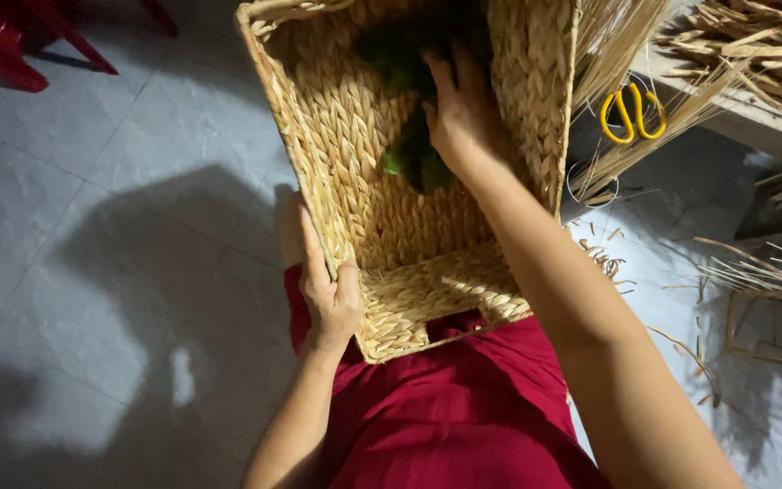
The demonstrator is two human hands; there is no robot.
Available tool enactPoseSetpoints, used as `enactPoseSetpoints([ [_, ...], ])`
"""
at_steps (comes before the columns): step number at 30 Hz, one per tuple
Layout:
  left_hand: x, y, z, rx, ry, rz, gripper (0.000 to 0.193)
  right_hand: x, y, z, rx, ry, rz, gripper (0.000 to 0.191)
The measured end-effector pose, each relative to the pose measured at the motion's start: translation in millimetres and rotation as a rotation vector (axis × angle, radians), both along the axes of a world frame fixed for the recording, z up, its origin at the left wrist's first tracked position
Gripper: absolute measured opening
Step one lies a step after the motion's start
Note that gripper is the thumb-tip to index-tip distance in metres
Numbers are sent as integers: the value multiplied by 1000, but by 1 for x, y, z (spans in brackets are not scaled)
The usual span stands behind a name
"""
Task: The person sits on the floor with a woven water-hyacinth basket on their lap and wipes its exterior and interior with a green cloth, turning the basket to reach all sides. At the start they briefly trim the basket edge with scissors before continuing to wipe.
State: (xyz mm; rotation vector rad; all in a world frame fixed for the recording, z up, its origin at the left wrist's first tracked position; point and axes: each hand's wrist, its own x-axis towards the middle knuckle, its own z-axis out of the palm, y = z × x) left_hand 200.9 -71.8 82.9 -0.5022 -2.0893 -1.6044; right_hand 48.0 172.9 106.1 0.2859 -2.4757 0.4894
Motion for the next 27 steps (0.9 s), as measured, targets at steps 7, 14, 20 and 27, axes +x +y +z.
enactPoseSetpoints([
  [7, 2, 1, 1, 19, -16, -10, 78, 59, -4, -73, 63, -616, -402, 36],
  [14, 0, 1, -2, 78, -178, -22, 77, 119, -9, -122, 180, -704, -99, 44],
  [20, -2, 5, -1, 28, -61, 3, 78, 79, -15, -46, -71, -572, 105, 40],
  [27, -3, 5, -1, -2, -25, 24, 78, 10, -70, 12, -33, 49, 260, 62],
])
